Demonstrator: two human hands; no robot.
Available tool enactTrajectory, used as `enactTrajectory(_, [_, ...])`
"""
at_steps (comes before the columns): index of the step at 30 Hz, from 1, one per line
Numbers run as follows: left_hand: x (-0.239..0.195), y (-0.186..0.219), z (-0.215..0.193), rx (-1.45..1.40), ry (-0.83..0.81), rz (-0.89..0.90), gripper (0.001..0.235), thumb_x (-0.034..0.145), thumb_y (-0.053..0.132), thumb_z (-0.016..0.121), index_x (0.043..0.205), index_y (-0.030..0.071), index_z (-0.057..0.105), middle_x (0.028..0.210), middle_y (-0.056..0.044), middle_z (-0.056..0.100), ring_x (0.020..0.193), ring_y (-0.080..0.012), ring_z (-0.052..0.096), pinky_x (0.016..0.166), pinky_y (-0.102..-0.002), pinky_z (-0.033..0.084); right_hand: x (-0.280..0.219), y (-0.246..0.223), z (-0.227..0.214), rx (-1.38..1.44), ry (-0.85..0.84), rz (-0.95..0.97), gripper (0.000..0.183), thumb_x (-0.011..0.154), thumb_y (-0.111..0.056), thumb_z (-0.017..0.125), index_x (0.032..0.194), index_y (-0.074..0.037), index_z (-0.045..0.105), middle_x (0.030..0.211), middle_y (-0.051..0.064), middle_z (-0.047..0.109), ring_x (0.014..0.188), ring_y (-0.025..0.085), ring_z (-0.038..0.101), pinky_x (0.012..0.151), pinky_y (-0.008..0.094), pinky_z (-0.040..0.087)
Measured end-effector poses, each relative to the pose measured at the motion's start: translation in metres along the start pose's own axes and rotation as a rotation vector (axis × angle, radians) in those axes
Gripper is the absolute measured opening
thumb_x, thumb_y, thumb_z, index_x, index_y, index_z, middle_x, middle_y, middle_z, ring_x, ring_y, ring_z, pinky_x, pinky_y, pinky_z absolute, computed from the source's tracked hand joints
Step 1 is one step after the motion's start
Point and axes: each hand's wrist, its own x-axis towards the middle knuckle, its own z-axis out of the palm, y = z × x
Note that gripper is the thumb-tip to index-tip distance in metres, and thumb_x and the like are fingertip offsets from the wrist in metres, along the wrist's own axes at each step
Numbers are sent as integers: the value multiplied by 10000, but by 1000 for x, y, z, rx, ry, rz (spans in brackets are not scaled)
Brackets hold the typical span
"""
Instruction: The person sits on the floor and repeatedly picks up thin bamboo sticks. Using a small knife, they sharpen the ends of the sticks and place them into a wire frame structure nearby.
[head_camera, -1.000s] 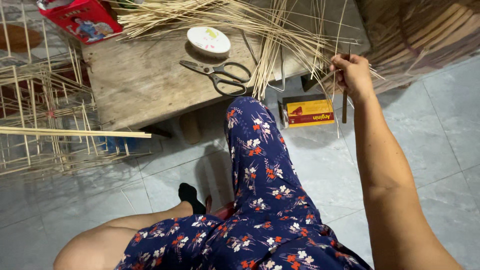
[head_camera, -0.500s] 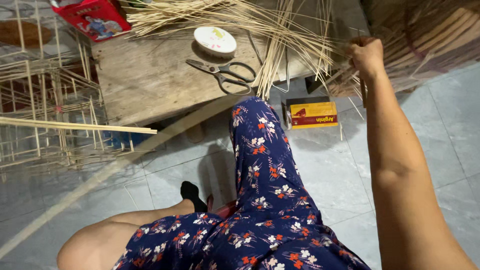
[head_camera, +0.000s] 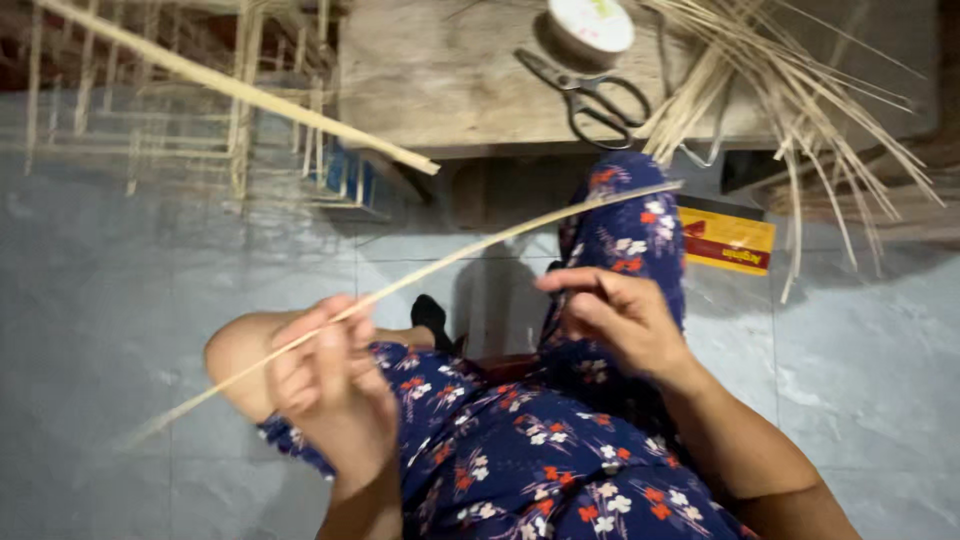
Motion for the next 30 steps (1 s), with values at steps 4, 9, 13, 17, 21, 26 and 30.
enactTrajectory(4, [-17, 10, 24, -98, -169, 77, 135, 1068, -42, 556, 1200, -50, 583, 1197, -207, 677, 1036, -262, 717, 892, -313, 604, 19, -17, 43, 141, -7, 91, 373, 989, -228, 567, 1324, -75, 630, 769, -23, 621, 508, 15, 429, 436, 186, 319])
enactTrajectory(9, [-24, 24, 19, 20, -181, -24, 150, 1047, -48, 554, 1189, -59, 603, 1193, -203, 708, 1012, -253, 747, 878, -297, 612, 46, -26, 72, 345, 63, -20, 221, 1045, -221, 615, 1099, -12, 663, 720, 18, 563, 465, 61, 378, 395, 238, 266])
enactTrajectory(13, [-22, 61, 8, 278, -587, -487, 221, 991, 42, 573, 1157, -2, 713, 1115, -144, 770, 876, -184, 781, 752, -281, 626, 55, -36, 76, 222, 99, -98, 190, 1044, -206, 628, 1060, -21, 664, 697, 8, 533, 464, 57, 357, 398, 233, 248])
enactTrajectory(17, [-33, 114, 3, 839, -678, 255, 185, 983, 99, 624, 1130, 47, 725, 1140, -110, 752, 961, -214, 746, 838, -350, 579, 52, -38, 75, 170, 101, -46, 184, 1038, -190, 619, 1025, -13, 669, 649, 12, 527, 451, 55, 357, 389, 227, 242])
enactTrajectory(21, [-8, 102, 8, 1151, -515, 669, 234, 932, 106, 647, 1125, -9, 711, 1084, -157, 744, 960, -281, 712, 818, -367, 570, 46, -36, 78, 132, 52, -50, 185, 1039, -187, 624, 1021, -8, 668, 632, 21, 533, 460, 62, 378, 405, 234, 262])
enactTrajectory(26, [1, 69, 6, 695, -567, -148, 173, 976, 91, 684, 1126, 64, 767, 732, -26, 743, 579, -54, 632, 514, -207, 488, 39, -38, 81, 134, -22, -78, 322, 1065, -274, 596, 1215, 9, 633, 666, -11, 519, 500, 41, 385, 441, 206, 267])
enactTrajectory(30, [-7, 54, 8, 633, -555, -59, 140, 985, 71, 679, 1105, 56, 749, 716, 1, 732, 623, -31, 682, 538, -188, 505, 19, -36, 90, 121, -294, -98, 584, 1071, -392, 510, 1535, -36, 500, 778, -99, 501, 638, -9, 422, 559, 150, 312])
